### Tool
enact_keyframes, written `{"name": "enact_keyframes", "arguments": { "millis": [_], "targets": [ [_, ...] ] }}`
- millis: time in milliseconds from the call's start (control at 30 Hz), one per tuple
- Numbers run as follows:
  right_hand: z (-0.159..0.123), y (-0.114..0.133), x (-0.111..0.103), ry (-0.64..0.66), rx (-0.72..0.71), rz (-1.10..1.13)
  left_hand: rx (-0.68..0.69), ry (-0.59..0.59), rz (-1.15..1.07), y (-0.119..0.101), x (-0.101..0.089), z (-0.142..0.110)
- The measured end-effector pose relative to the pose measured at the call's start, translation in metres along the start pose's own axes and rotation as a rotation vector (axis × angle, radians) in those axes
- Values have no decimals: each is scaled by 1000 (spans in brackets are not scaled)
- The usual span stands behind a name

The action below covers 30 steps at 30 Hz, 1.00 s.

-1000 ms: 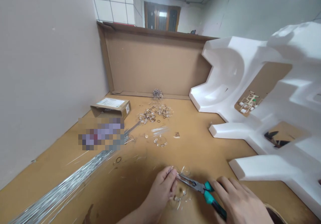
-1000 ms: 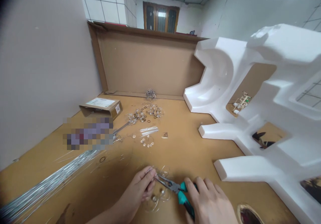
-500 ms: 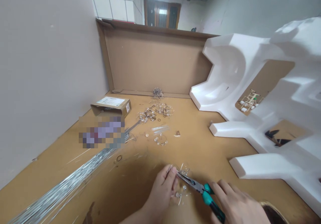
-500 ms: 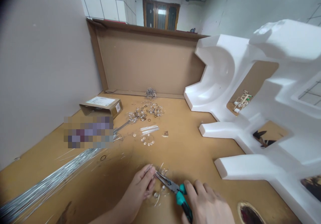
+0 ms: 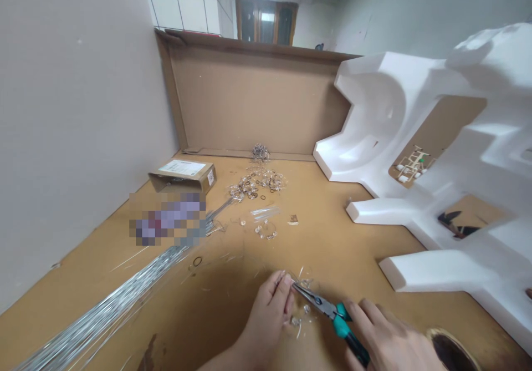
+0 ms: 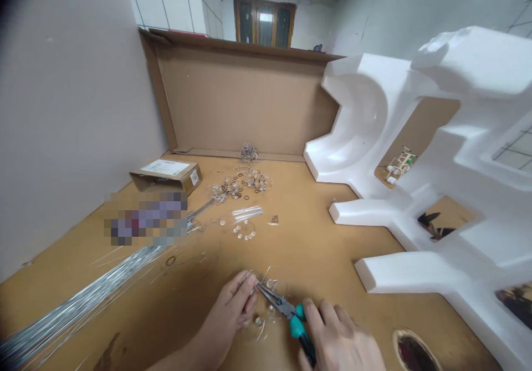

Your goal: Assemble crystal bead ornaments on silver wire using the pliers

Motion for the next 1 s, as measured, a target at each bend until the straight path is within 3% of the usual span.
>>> {"name": "enact_keyframes", "arguments": {
  "millis": [333,800,1000],
  "targets": [
    [7,2,-12,-50,9,3,-11,-20,-9,-2,1,-2],
    [4,4,2,16,21,31,-28,-42,-44,1,-1,1],
    [8,-3,-17,-76,32,34,-35,-60,-76,7,-14,11]
  ]
}}
Point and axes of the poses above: each hand's wrist, its own z-axis towards the middle knuckle, its own x-axis out of the palm, y = z × x, the point moved 10 cm from there along z, towards the middle knuckle, and after that the axes turned 3 degrees about z, right-handed, at the moved point
